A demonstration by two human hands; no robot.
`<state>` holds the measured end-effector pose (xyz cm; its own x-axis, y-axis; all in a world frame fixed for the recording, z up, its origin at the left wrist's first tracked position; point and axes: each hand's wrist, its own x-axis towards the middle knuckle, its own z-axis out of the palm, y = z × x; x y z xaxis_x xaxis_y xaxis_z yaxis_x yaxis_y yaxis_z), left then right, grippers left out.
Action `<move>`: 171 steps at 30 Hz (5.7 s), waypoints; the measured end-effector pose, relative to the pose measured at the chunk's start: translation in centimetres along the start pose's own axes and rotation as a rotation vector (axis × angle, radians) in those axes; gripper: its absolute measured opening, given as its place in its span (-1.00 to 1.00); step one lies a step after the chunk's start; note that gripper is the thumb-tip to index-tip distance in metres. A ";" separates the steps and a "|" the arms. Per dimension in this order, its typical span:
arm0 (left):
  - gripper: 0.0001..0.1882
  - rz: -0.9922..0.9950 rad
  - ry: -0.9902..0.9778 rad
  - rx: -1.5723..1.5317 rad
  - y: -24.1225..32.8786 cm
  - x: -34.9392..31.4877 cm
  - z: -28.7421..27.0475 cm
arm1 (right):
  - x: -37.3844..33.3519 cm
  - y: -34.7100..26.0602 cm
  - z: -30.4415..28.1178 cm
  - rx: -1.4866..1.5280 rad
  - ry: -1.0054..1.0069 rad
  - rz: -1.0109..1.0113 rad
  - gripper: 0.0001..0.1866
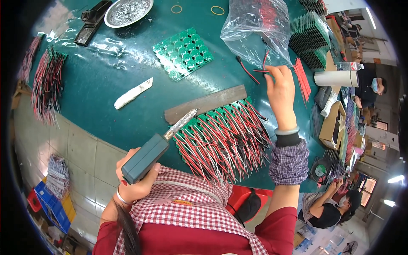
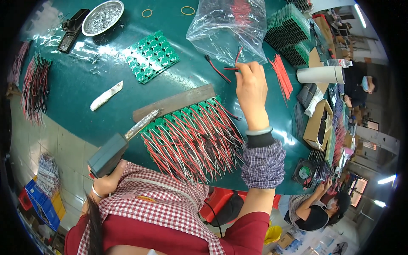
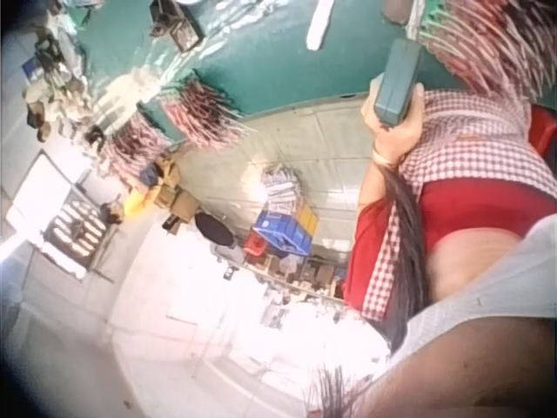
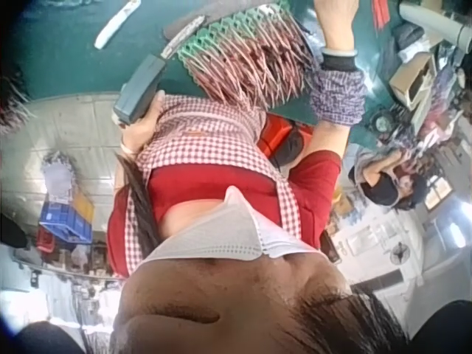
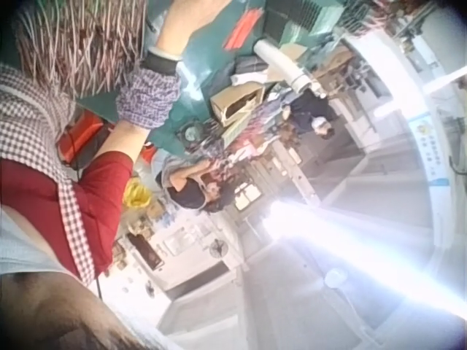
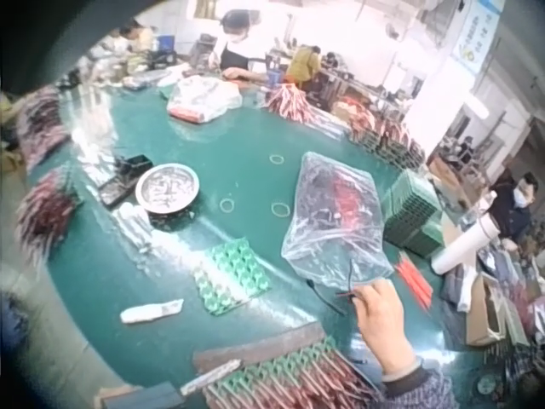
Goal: The person solders wires to small circular LED PCB boards using a trigger-fed soldering gun.
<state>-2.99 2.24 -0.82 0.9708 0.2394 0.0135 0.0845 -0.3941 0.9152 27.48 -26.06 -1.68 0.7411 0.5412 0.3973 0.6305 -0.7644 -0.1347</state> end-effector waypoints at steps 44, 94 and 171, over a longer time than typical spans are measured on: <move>-0.73 -0.026 0.026 -0.008 -0.4 -1.4 -1.1 | -8.0 -17.9 0.2 0.339 -0.008 -0.081 -0.70; -0.72 -0.123 0.042 -0.043 -1.5 -3.5 -1.2 | -8.1 -18.0 0.3 0.300 -0.017 -0.080 -0.70; -0.75 -0.014 0.041 0.065 -1.0 -2.6 -2.0 | -8.4 -19.2 0.2 0.384 -0.029 -0.063 -0.70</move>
<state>-6.03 3.77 -0.93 0.9595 0.2811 0.0182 0.1140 -0.4467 0.8874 9.23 -15.88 -2.63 0.7009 0.5970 0.3903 0.7114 -0.5454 -0.4433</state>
